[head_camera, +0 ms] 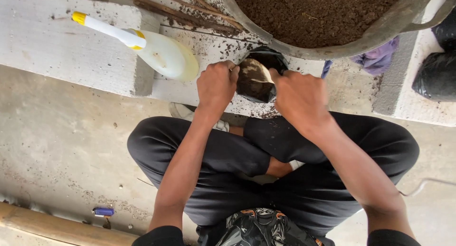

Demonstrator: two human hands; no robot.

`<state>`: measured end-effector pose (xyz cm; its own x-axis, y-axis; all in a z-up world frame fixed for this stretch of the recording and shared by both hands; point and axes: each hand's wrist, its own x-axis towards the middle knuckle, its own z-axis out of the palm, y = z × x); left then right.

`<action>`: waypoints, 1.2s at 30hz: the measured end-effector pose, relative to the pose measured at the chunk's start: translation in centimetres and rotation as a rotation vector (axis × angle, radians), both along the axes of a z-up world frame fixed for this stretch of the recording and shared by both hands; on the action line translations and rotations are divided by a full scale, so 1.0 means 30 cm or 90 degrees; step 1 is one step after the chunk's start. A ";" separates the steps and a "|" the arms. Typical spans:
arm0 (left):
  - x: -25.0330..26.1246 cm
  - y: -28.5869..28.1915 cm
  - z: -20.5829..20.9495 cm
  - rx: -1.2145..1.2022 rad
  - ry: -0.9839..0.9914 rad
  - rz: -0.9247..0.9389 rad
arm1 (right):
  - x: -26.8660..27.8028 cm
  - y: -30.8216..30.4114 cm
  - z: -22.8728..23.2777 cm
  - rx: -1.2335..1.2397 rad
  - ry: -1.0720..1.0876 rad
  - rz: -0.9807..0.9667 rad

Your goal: Filling a small black plastic polybag with soil from a large basin using a small scoop

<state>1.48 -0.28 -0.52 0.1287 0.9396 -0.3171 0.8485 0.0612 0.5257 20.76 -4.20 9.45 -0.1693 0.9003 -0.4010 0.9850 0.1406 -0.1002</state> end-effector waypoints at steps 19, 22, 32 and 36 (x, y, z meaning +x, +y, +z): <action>0.016 -0.004 0.030 0.038 -0.030 -0.030 | 0.092 0.029 -0.029 -0.207 0.017 -0.110; 0.022 0.003 0.050 0.040 -0.027 -0.048 | 0.093 0.044 0.004 -0.188 0.036 -0.101; 0.005 0.009 -0.001 0.042 -0.012 -0.052 | -0.060 0.072 -0.145 -0.034 0.031 -0.004; -0.003 0.023 0.013 0.024 0.002 -0.047 | -0.084 -0.037 -0.095 -0.004 -0.038 0.106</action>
